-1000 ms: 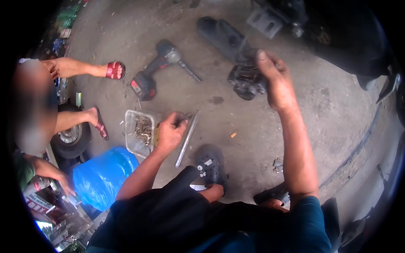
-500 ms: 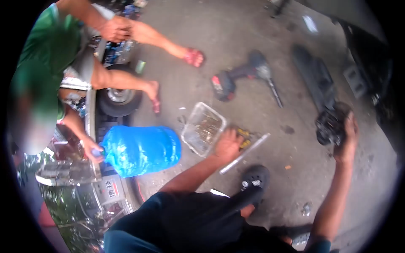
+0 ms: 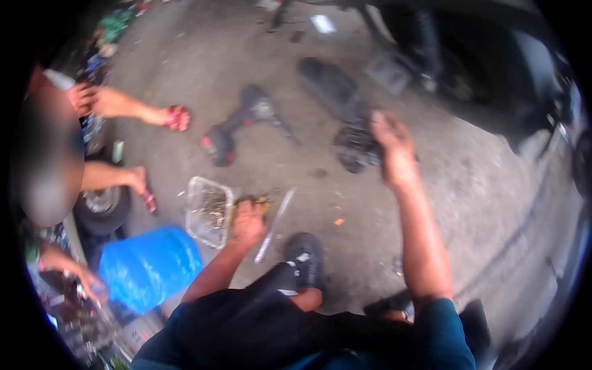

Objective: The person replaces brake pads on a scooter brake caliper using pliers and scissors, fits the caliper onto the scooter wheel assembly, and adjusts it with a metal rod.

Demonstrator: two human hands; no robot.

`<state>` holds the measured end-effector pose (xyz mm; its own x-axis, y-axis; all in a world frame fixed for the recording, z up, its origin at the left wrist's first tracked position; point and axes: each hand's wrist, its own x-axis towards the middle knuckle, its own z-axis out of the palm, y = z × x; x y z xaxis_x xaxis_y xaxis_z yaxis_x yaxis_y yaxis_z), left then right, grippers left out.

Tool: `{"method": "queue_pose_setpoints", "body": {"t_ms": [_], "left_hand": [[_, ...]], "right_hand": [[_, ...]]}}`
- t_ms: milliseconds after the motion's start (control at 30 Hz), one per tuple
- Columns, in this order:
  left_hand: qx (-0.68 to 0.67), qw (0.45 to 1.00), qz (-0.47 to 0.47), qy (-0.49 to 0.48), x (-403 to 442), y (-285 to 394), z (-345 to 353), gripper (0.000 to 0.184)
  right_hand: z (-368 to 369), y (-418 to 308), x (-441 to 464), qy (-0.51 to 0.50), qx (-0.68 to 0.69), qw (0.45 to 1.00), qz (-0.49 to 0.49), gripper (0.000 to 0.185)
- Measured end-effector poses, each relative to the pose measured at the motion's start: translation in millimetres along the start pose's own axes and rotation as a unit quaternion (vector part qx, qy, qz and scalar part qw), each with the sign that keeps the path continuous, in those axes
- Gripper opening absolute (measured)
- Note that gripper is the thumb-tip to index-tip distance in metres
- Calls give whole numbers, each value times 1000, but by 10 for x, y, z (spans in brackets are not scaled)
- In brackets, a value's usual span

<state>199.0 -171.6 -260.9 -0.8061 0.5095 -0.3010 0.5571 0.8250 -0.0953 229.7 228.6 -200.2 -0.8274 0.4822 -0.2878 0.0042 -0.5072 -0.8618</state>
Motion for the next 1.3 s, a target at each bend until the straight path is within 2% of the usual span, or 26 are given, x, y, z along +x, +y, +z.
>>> {"method": "queue_pose_setpoints", "body": {"t_ms": [33,67,167,200,300,333,367,400,500,600,700,833,867,967,1000,1100,1133,1233,1267,1300], "left_hand": [[22,998,24,47,18,-1,32,48],[49,994,31,97,13,-1,72,43],[29,1000,8,0,35,-34,43,40],[-6,1000,-11,-27,47,18,-97,36],[-163,984,-69,19,112,21,-91,34],[-383,913,-135,-46,121,12,-126,36],[-578,785,-194,-107,153,70,-331,38],[-737,611,-240,-161,184,134,-556,40],[-815,506,-189,-210,140,502,-1239,57],[-830,479,-91,-271,116,670,-1499,60],[-811,503,-46,-295,31,795,-1682,54],[-835,450,-79,-307,-74,852,-1773,59],[-843,454,-58,-282,-92,885,-1799,60],[-794,508,-42,-330,-19,896,-1912,67],[-801,480,-28,-357,-10,868,-1878,70],[-849,415,-82,-318,-7,974,-1952,71],[-856,400,-96,-312,-16,967,-1932,66],[-810,493,-58,-312,-14,910,-1894,54],[-744,579,-49,-331,21,864,-1891,46],[-670,687,-8,-282,45,861,-1881,44]], "right_hand": [[92,-47,-3,7,0,1000,-1,77],[101,-74,22,-43,-9,999,-27,69],[223,-243,-73,-90,26,996,-4,63],[253,-238,-91,-73,25,997,-27,59],[228,-230,-83,-69,16,997,-36,57],[218,-208,-77,-64,7,997,-42,57],[208,-175,-59,-59,-1,997,-50,56],[206,-145,-37,-55,-7,997,-59,56],[180,-82,-29,-55,-44,996,-61,53],[247,-43,-46,-36,-60,994,-86,49],[237,-46,-62,-32,-79,994,-67,47],[240,-38,-55,-34,-74,994,-73,46],[240,-26,-48,-32,-70,994,-78,46],[250,-27,-47,-34,-64,994,-77,45],[253,-34,-49,-36,-64,994,-76,45],[235,-44,-55,-38,-73,995,-58,45],[236,-42,-57,-36,-75,995,-61,45],[242,-38,-66,-37,-87,994,-62,47],[240,-45,-69,-40,-95,993,-57,49],[238,-42,-69,-44,-102,992,-52,51]]}}
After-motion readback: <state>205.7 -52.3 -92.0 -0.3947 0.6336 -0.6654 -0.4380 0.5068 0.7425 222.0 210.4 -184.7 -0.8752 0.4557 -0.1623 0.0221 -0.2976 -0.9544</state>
